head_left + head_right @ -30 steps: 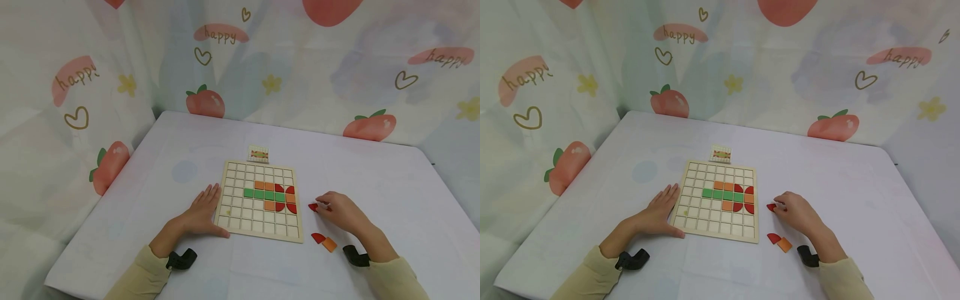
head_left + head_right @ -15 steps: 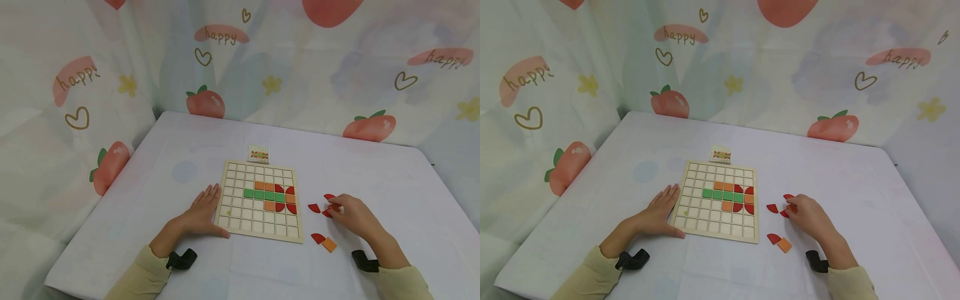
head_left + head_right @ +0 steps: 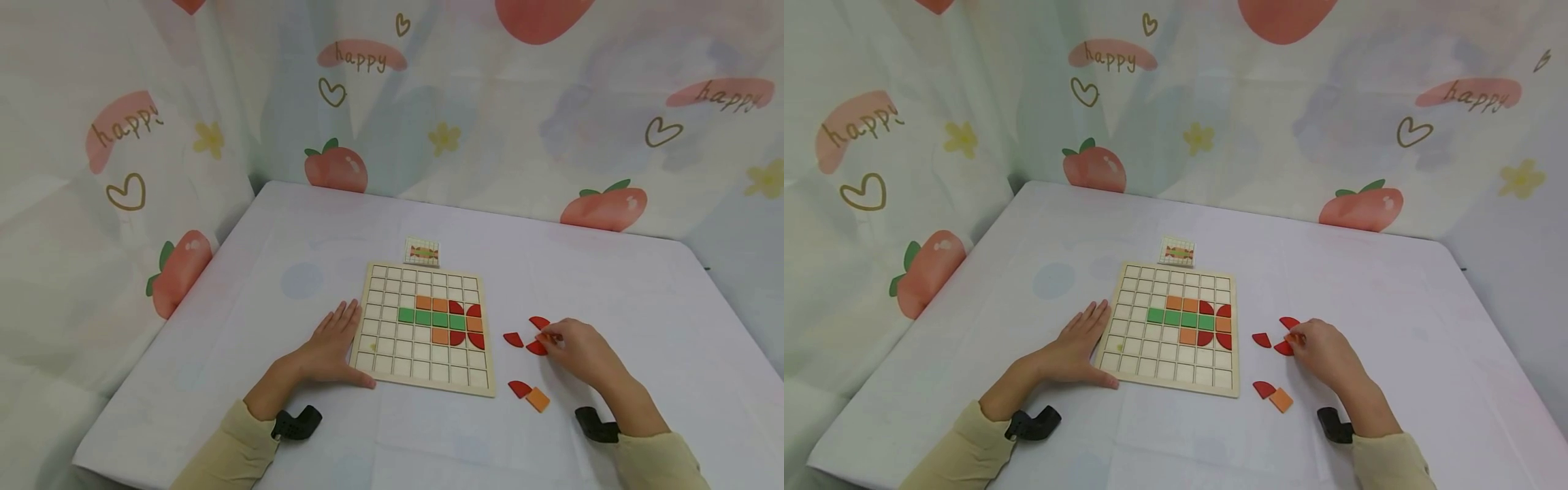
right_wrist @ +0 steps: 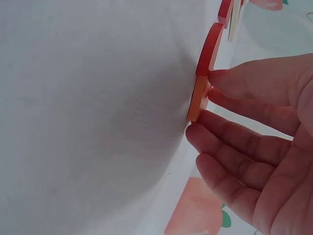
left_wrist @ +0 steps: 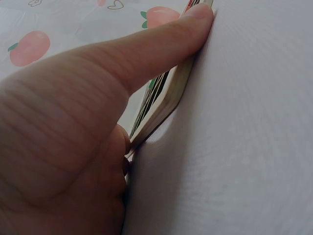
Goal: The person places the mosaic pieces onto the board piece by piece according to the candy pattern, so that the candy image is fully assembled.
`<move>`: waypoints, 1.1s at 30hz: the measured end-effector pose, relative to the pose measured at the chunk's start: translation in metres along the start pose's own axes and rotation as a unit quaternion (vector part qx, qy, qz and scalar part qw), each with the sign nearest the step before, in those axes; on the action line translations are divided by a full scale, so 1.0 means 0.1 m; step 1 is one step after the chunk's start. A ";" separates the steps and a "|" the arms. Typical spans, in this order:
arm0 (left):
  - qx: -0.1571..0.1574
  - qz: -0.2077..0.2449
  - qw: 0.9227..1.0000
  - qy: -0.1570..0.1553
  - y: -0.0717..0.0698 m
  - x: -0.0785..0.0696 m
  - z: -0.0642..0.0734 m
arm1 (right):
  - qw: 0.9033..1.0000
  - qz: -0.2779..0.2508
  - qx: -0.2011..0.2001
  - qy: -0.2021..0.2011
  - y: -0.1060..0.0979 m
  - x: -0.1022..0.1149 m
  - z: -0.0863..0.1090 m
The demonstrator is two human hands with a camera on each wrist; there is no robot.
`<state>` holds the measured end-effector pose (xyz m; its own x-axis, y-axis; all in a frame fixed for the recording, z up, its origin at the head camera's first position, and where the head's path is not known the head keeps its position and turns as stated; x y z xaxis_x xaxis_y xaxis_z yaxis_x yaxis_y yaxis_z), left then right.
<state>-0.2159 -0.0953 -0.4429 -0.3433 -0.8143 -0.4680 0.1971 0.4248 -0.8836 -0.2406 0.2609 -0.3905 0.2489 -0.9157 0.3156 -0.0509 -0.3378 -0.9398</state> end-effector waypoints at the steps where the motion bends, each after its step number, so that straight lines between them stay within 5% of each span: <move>1: -0.003 0.001 1.000 0.002 0.00 0.00 0.00 | 1.000 0.001 0.002 0.001 0.00 0.00 0.00; 19: -0.004 0.006 1.000 0.004 -0.04 -0.03 0.01 | 0.998 0.020 0.064 0.007 0.03 -0.01 -0.07; 33: -0.005 0.013 1.000 0.005 -0.04 -0.04 0.02 | 0.998 -0.008 0.050 0.021 0.03 0.04 -0.12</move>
<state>-0.2133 -0.0944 -0.4371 -0.3469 -0.7995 -0.4903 0.1971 0.4489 -0.8716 -0.2514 0.2536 -0.3901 0.2079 -0.9194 0.3338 0.0506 -0.3307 -0.9424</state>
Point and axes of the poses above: each hand's wrist, its own z-axis away from the middle knuckle, its own y-axis out of the palm, x = y × z, the point moved 7 cm from there along -z, towards the middle knuckle, and after that the axes turned 11 degrees about -x, right-handed, at the moved point
